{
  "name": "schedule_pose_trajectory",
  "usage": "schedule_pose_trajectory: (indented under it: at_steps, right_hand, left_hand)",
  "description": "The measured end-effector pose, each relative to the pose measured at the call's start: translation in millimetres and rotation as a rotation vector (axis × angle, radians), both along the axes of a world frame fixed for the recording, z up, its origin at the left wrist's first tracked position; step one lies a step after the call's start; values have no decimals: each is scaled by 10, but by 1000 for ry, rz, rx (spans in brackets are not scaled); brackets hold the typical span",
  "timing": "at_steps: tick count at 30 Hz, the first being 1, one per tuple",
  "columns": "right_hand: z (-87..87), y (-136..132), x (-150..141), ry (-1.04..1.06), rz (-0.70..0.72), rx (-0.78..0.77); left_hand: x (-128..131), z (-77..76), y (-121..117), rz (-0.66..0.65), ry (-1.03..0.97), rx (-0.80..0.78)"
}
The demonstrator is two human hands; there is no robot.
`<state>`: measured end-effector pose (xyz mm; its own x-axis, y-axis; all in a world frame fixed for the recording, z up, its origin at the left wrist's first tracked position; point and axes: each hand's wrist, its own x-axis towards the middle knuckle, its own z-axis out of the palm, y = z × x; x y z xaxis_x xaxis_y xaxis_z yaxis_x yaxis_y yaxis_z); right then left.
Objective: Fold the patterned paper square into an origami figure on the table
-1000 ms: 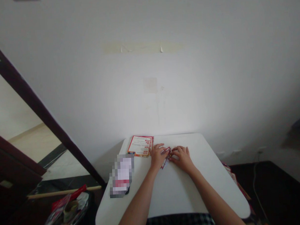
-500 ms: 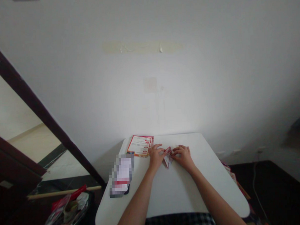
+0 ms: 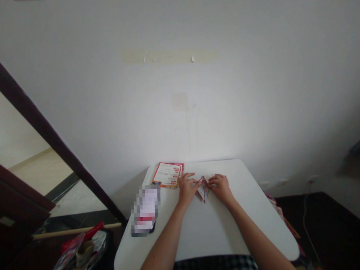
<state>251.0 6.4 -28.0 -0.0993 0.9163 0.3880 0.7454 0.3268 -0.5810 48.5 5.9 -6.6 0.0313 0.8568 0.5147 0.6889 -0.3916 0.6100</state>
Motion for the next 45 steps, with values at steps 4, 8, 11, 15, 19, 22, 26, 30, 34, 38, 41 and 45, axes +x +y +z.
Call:
schedule_pose_trajectory:
  at_steps: [4, 8, 11, 15, 19, 22, 26, 30, 34, 38, 41, 45]
  right_hand:
    - [-35, -1, 17, -11, 7, 21]
    - [-41, 3, 28, -17, 24, 27]
    - [-33, 2, 26, -26, 17, 35]
    - [-25, -10, 28, -26, 17, 52]
    - [-17, -25, 33, -12, 33, 49]
    - [-14, -35, 31, -32, 34, 47]
    - [-14, -42, 28, -67, 46, 50]
    - [-13, -38, 29, -46, 57, 54]
    - [-12, -31, 27, -39, 59, 56]
    - [-1, -34, 30, -59, 56, 50]
    - [14, -41, 34, -77, 78, 38]
    - [26, -51, 37, -80, 87, 40]
  left_hand:
    - [1, 13, -13, -2, -6, 17]
    - [-1, 18, -10, -5, -11, 26]
    - [-4, 19, -6, -13, -11, 26]
    - [2, 19, -15, -15, -2, 11]
    - [25, 11, -30, -36, 25, 8]
    - [48, 2, -34, -59, 44, 7]
    - [65, 11, -31, -63, 40, 5]
    - [65, 25, -35, -63, 29, -13]
    - [69, 17, -42, -76, 29, -6]
    - [73, 26, -50, -103, -12, 11]
    - [76, 48, -58, -112, -44, 14]
    - [80, 73, -65, -107, -66, 15]
